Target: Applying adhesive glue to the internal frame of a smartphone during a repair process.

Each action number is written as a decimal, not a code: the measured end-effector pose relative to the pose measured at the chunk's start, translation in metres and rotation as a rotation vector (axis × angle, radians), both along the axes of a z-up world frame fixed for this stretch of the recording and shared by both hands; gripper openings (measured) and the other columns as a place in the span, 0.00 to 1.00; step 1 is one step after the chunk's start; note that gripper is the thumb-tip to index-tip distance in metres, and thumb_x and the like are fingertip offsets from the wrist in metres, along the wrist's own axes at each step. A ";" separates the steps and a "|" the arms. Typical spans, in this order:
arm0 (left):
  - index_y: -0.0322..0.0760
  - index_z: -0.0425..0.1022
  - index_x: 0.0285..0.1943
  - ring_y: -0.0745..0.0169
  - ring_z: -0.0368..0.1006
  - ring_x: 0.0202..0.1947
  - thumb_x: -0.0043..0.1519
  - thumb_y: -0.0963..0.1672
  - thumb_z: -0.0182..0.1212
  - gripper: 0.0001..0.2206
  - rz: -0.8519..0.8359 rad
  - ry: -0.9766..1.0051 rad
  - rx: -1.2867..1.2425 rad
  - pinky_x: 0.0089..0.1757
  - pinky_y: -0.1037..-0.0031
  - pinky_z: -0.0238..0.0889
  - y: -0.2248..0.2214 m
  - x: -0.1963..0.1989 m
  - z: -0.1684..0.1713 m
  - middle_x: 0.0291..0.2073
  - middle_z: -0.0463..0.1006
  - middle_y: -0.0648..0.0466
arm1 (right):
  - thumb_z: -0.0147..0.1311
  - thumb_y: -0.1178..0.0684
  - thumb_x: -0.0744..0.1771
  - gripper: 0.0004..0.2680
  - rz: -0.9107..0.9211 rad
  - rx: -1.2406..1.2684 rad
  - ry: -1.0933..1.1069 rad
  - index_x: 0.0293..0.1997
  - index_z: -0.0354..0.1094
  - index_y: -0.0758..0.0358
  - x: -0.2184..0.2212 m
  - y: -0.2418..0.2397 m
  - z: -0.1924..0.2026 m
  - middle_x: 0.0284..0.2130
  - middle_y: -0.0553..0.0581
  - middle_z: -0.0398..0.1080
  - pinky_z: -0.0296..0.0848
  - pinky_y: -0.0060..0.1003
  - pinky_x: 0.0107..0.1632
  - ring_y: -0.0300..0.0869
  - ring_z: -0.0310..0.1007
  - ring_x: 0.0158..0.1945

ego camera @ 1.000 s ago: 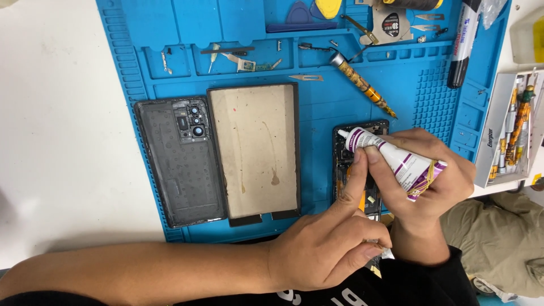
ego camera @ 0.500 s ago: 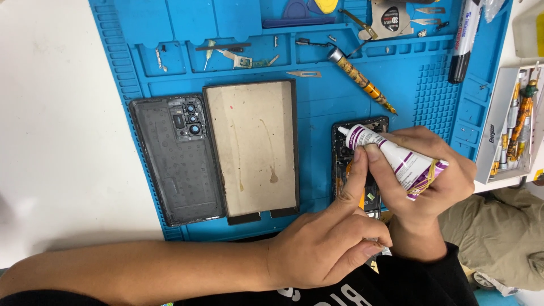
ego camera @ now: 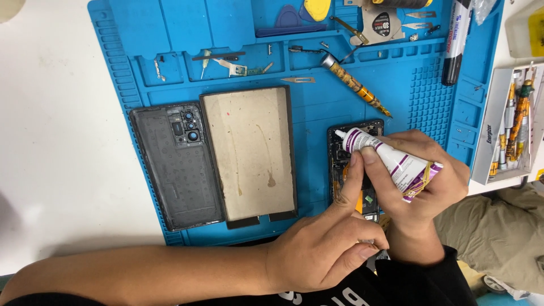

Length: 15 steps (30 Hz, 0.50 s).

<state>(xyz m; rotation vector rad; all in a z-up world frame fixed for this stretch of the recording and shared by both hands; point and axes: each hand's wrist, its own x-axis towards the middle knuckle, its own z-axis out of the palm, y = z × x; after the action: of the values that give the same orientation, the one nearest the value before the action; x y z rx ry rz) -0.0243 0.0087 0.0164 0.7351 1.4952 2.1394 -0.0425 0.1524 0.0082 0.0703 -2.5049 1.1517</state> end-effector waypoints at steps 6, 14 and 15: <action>0.34 0.58 0.40 0.56 0.68 0.26 0.62 0.42 0.35 0.07 0.015 0.032 -0.021 0.41 0.71 0.61 0.001 -0.002 0.000 0.59 0.37 0.22 | 0.57 0.68 0.57 0.06 0.015 -0.010 0.004 0.28 0.60 0.79 -0.001 0.001 0.000 0.23 0.66 0.64 0.67 0.36 0.31 0.51 0.67 0.26; 0.34 0.57 0.41 0.57 0.67 0.26 0.62 0.42 0.35 0.07 -0.018 -0.022 0.015 0.41 0.69 0.60 0.002 -0.001 -0.001 0.60 0.35 0.22 | 0.57 0.68 0.57 0.06 0.002 0.014 0.014 0.28 0.61 0.79 0.000 0.001 0.000 0.23 0.66 0.64 0.68 0.36 0.31 0.52 0.68 0.26; 0.34 0.57 0.41 0.58 0.67 0.25 0.62 0.43 0.34 0.07 -0.021 -0.024 0.022 0.41 0.70 0.61 0.003 -0.001 -0.001 0.60 0.35 0.22 | 0.56 0.68 0.58 0.06 -0.002 0.005 0.012 0.28 0.61 0.79 0.000 0.001 0.000 0.24 0.66 0.64 0.68 0.35 0.31 0.52 0.68 0.27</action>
<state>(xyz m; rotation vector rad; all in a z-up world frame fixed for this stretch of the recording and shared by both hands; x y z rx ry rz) -0.0253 0.0112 0.0159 0.7269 1.4468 2.1450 -0.0424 0.1534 0.0084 0.0760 -2.4970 1.1414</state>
